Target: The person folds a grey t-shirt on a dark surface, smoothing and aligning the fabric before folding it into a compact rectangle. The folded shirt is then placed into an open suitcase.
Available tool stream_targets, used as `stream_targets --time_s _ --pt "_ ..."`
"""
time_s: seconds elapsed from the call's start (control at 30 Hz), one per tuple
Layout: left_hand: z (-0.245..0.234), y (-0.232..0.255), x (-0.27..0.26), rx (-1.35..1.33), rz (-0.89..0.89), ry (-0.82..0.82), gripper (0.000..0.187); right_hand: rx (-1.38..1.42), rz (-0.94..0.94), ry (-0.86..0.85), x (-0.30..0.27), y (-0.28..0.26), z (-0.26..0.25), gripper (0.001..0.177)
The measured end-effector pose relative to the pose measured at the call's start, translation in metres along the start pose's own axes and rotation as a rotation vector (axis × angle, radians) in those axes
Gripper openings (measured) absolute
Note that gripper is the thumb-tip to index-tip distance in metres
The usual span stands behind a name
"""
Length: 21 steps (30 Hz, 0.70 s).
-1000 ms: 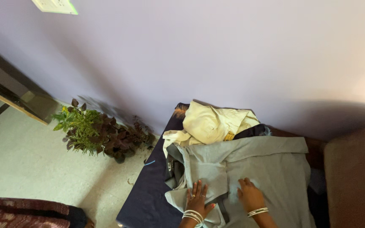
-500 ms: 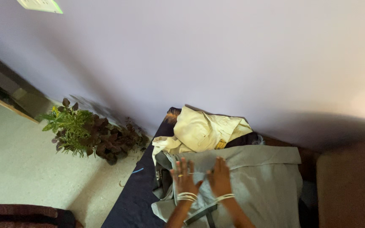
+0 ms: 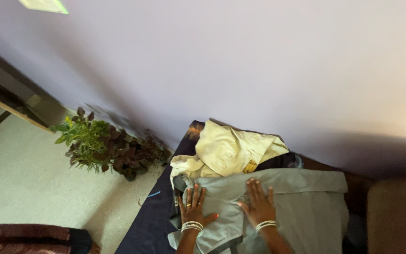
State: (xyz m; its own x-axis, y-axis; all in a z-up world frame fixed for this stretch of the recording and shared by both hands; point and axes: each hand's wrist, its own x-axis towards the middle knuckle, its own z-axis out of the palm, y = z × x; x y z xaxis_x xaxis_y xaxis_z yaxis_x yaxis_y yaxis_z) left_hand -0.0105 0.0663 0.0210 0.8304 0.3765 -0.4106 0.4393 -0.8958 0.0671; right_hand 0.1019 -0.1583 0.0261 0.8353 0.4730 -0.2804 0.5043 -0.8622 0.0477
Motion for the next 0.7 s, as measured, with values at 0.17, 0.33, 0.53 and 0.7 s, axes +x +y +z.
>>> stream_targets --time_s 0.17,0.33,0.53,0.7 --pt "0.000 0.002 0.000 0.018 0.000 -0.027 0.123 0.077 0.106 0.158 0.022 0.088 0.042 0.082" --pt "-0.006 0.004 0.005 0.070 -0.017 -0.087 0.122 0.188 0.290 0.456 0.021 0.149 0.074 0.078" --pt "-0.005 0.005 0.006 0.082 -0.026 -0.118 0.123 0.115 0.353 0.358 0.024 0.135 0.092 0.076" --pt "-0.008 0.007 0.006 0.096 -0.042 -0.139 0.124 0.424 0.456 0.386 0.015 0.212 0.084 0.084"
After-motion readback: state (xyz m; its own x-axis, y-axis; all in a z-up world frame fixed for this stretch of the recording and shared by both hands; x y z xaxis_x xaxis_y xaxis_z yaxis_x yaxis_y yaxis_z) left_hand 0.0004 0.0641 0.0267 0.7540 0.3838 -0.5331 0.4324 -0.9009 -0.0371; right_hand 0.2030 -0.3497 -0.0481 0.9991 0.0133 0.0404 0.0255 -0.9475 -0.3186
